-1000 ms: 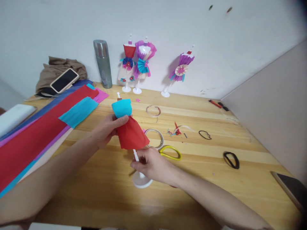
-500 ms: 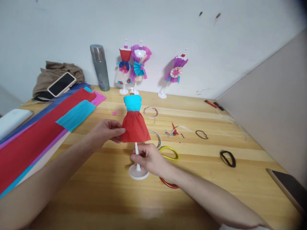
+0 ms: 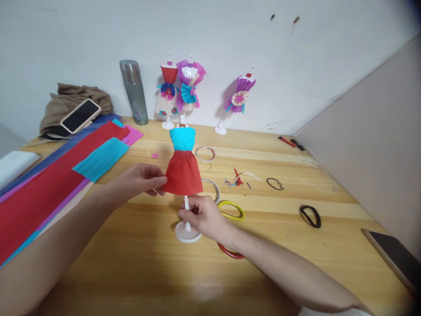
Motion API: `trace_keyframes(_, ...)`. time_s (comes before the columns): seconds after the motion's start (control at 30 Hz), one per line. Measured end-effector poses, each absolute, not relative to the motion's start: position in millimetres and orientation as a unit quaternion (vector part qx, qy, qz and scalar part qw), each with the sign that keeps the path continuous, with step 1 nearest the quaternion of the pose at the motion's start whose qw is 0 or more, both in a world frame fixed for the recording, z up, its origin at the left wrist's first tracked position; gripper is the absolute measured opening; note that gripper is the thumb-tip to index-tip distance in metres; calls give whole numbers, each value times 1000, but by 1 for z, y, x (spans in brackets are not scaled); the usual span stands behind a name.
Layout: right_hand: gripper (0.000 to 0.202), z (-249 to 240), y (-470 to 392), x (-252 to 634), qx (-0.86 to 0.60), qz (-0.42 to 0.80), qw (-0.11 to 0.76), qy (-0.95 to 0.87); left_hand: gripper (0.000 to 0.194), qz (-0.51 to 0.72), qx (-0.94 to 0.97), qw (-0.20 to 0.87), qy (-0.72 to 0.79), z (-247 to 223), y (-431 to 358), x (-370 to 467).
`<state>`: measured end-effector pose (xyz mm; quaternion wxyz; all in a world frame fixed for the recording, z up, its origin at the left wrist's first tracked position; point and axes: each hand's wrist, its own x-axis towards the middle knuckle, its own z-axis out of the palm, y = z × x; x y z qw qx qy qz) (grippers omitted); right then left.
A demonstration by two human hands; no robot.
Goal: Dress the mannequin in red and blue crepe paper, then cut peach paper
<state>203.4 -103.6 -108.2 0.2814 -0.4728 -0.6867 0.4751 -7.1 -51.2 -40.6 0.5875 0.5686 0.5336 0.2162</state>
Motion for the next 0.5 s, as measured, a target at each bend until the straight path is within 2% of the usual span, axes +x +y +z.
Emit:
trace_keyframes(0.13, 26, -108, -104, 204, -469, 469, 279, -695, 48, 229, 561, 588, 536, -41, -54, 0)
trace_keyframes(0.5, 29, -107, -100, 204, -473, 429, 297, -710, 31, 184, 618, 600, 473, -41, -51, -9)
